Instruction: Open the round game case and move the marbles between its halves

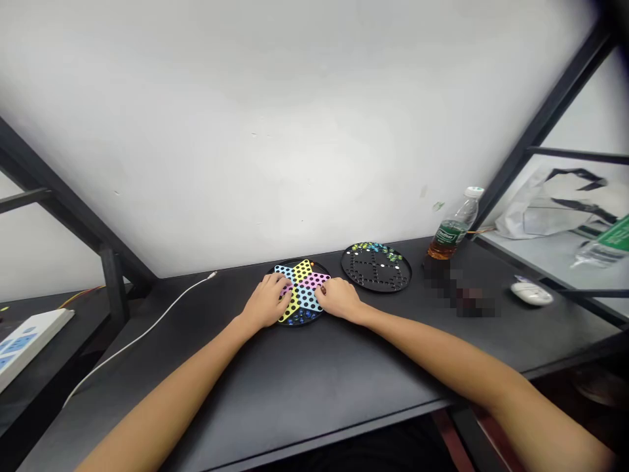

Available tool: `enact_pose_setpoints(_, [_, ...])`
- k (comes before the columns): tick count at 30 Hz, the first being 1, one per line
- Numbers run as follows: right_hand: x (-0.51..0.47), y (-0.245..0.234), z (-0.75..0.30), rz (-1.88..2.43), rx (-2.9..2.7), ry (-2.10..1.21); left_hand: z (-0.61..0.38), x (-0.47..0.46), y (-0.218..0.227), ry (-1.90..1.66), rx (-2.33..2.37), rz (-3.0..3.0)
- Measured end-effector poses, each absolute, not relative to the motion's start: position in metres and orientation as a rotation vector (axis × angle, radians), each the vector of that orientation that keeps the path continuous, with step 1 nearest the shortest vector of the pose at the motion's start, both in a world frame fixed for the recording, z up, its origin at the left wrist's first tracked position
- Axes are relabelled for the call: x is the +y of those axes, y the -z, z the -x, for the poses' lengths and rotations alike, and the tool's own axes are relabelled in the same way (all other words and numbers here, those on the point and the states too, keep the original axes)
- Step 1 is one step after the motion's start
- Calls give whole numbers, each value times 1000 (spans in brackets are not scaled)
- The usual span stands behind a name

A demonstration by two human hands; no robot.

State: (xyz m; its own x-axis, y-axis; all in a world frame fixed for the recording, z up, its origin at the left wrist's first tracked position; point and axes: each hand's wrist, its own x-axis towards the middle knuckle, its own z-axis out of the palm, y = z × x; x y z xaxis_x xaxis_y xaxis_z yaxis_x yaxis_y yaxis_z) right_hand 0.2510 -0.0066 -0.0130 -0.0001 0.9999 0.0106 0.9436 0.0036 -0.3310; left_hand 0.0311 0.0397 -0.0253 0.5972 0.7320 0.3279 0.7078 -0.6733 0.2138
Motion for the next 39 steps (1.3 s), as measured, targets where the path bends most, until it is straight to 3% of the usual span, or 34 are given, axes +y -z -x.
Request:
enact_pose_setpoints(6, [11,19,-268,1793,-1664,-679,-31,41,27,-576,1243,-2750])
enact_pose_setpoints(13, [32,5,-299,1298,-854,-1703,-32,41,26,-579,1230,-2738])
enact_pose_setpoints(20, [46,-5,-332,1063,-680,-1900,-32,41,25,-552,1242,-2729])
enact_pose_setpoints(25, [58,10,-345,1339,-909,-1575,-32,41,26,-541,1261,-2727])
enact_pose_setpoints(30, [68,13,-383,1905,-1593,-484,-32,41,25,-546,1252,-2735])
enact_pose_setpoints(32, [71,12,-397,2099,-1767,-195,-32,40,24,-548,1252,-2734])
enact_pose_setpoints(39, [80,21,-411,2348,-1991,89,-32,38,24,-549,1266,-2709])
